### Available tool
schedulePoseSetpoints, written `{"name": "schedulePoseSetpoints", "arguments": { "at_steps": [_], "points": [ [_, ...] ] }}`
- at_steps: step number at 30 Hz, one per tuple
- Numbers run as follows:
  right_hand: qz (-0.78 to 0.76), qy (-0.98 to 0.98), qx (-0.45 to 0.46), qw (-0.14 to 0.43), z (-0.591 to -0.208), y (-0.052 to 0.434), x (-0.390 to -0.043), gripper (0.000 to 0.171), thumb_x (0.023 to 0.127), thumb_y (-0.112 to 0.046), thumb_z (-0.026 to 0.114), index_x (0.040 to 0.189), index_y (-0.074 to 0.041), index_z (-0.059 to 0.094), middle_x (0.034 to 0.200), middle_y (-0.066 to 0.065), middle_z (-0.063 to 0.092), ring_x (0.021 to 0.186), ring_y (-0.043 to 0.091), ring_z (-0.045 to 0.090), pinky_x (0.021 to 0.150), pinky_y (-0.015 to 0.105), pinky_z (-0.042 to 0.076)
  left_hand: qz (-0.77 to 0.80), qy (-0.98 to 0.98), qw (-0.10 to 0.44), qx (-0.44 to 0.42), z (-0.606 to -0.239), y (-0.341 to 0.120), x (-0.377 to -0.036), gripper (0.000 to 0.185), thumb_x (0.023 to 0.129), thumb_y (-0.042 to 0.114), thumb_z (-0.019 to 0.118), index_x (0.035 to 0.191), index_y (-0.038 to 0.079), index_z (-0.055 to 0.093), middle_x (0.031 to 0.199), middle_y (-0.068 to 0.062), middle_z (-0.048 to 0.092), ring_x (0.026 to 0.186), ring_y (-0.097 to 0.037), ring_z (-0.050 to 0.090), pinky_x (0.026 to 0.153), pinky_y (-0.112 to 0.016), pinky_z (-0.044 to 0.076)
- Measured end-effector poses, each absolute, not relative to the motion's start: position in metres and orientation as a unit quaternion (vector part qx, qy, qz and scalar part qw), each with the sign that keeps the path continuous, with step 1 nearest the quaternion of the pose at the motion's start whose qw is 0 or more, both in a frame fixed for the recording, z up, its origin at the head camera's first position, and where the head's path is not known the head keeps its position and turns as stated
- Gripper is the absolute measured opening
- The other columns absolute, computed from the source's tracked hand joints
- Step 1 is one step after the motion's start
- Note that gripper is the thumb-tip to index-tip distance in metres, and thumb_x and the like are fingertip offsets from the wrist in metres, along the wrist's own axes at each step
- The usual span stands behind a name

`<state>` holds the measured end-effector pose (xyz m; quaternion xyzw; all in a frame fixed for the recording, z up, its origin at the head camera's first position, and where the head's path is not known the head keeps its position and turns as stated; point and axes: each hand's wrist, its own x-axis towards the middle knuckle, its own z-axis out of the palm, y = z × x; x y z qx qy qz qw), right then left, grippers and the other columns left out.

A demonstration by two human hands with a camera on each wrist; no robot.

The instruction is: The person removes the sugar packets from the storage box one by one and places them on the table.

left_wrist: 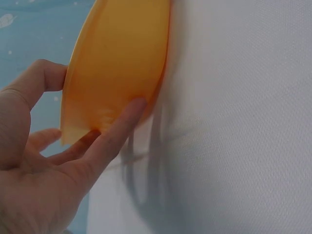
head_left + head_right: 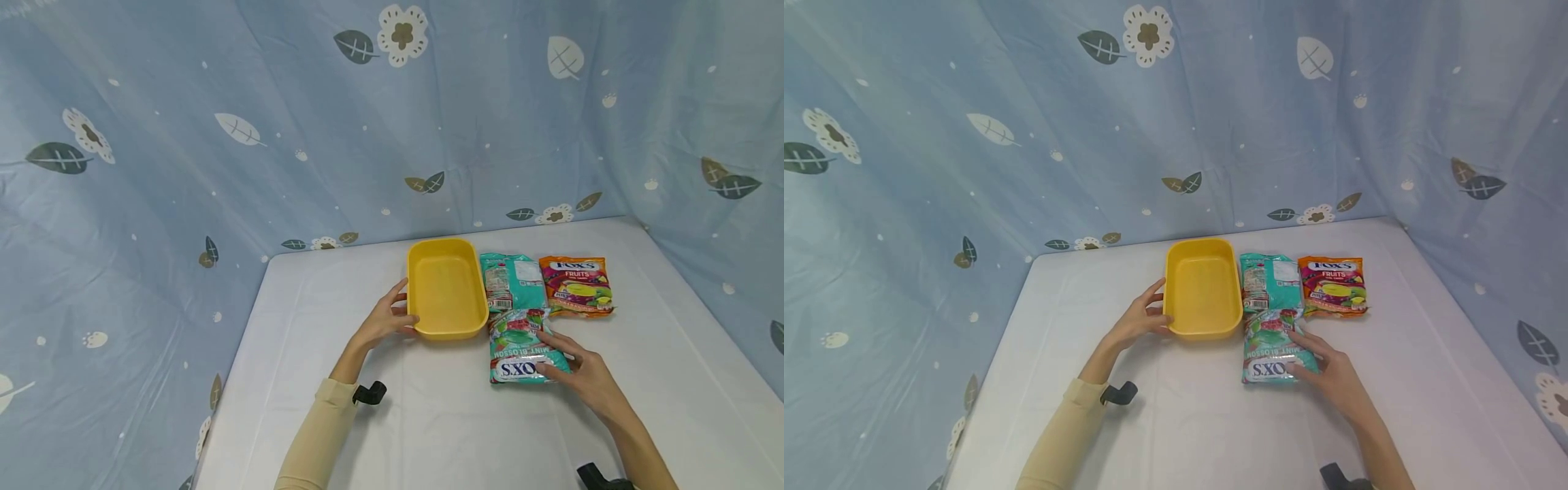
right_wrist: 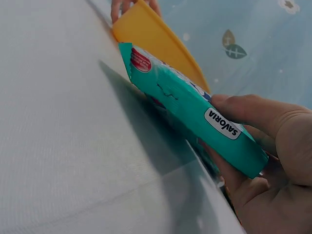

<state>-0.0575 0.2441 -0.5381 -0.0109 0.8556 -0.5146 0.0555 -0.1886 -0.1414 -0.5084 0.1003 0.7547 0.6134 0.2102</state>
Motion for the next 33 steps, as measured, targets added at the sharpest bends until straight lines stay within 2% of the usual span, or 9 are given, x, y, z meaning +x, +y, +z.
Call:
{"name": "schedulePoseSetpoints", "arguments": {
  "at_steps": [3,16,18,21,23,25,28,31,33],
  "points": [
    [-0.517,0.854,-0.010,0.059,-0.540,0.245,-0.058,0.069,0.087,-0.041,0.072,0.147,-0.020,0.047,0.158,0.024,0.029,0.143,0.050,0.026,0.108,0.069,0.032,0.614,0.754,0.208,0.101,-0.512,-0.142,-0.190,0.095,0.084,0.007,0.073,0.158,0.028,0.017,0.150,-0.017,0.036,0.125,-0.038,0.055,0.080,-0.043,0.062],
    [-0.505,0.861,-0.011,0.060,-0.546,0.245,-0.058,0.067,0.087,-0.041,0.072,0.146,-0.019,0.048,0.156,0.022,0.033,0.141,0.048,0.029,0.108,0.066,0.035,0.619,0.741,0.238,0.101,-0.509,-0.144,-0.194,0.098,0.085,0.003,0.070,0.160,0.022,0.009,0.155,-0.024,0.028,0.130,-0.046,0.048,0.088,-0.057,0.056],
    [-0.498,0.865,-0.011,0.058,-0.546,0.245,-0.057,0.067,0.087,-0.042,0.071,0.146,-0.021,0.048,0.155,0.021,0.036,0.139,0.046,0.033,0.108,0.057,0.042,0.619,0.743,0.233,0.099,-0.509,-0.144,-0.194,0.097,0.085,0.004,0.071,0.159,0.025,0.011,0.155,-0.022,0.029,0.130,-0.045,0.049,0.087,-0.056,0.057],
    [-0.489,0.870,-0.015,0.053,-0.550,0.245,-0.057,0.066,0.087,-0.042,0.071,0.146,-0.024,0.048,0.153,0.018,0.040,0.135,0.035,0.040,0.101,0.026,0.052,0.618,0.747,0.225,0.097,-0.510,-0.143,-0.193,0.096,0.085,0.006,0.072,0.158,0.028,0.015,0.153,-0.019,0.032,0.129,-0.043,0.051,0.086,-0.053,0.058],
    [-0.484,0.873,-0.016,0.050,-0.552,0.245,-0.057,0.065,0.087,-0.043,0.070,0.146,-0.026,0.048,0.152,0.016,0.042,0.130,0.022,0.043,0.092,0.007,0.045,0.616,0.750,0.220,0.097,-0.510,-0.143,-0.192,0.095,0.084,0.007,0.072,0.158,0.029,0.016,0.152,-0.017,0.034,0.129,-0.041,0.052,0.084,-0.050,0.060],
    [-0.482,0.875,-0.018,0.046,-0.553,0.244,-0.057,0.065,0.087,-0.043,0.070,0.146,-0.027,0.048,0.151,0.014,0.043,0.125,0.011,0.043,0.087,-0.001,0.036,0.616,0.751,0.217,0.096,-0.510,-0.143,-0.192,0.096,0.084,0.007,0.073,0.158,0.029,0.017,0.151,-0.017,0.035,0.129,-0.040,0.052,0.083,-0.048,0.061],
    [-0.476,0.878,-0.017,0.048,-0.555,0.244,-0.057,0.065,0.088,-0.043,0.070,0.146,-0.028,0.047,0.150,0.013,0.044,0.123,0.008,0.042,0.089,0.004,0.039,0.615,0.752,0.216,0.095,-0.510,-0.143,-0.192,0.096,0.083,0.006,0.073,0.158,0.029,0.017,0.150,-0.016,0.037,0.129,-0.038,0.053,0.081,-0.046,0.062],
    [-0.479,0.876,-0.017,0.054,-0.556,0.244,-0.057,0.066,0.088,-0.043,0.070,0.147,-0.025,0.047,0.151,0.015,0.042,0.129,0.023,0.043,0.099,0.026,0.050,0.616,0.752,0.216,0.095,-0.510,-0.143,-0.191,0.097,0.083,0.006,0.073,0.158,0.028,0.017,0.150,-0.016,0.037,0.128,-0.038,0.053,0.080,-0.046,0.062],
    [-0.482,0.874,-0.017,0.058,-0.556,0.245,-0.057,0.067,0.088,-0.043,0.070,0.147,-0.024,0.046,0.152,0.017,0.040,0.131,0.032,0.042,0.102,0.042,0.051,0.617,0.750,0.217,0.096,-0.510,-0.144,-0.191,0.097,0.083,0.006,0.073,0.158,0.027,0.016,0.150,-0.017,0.036,0.128,-0.039,0.053,0.081,-0.046,0.062]
  ]
}}
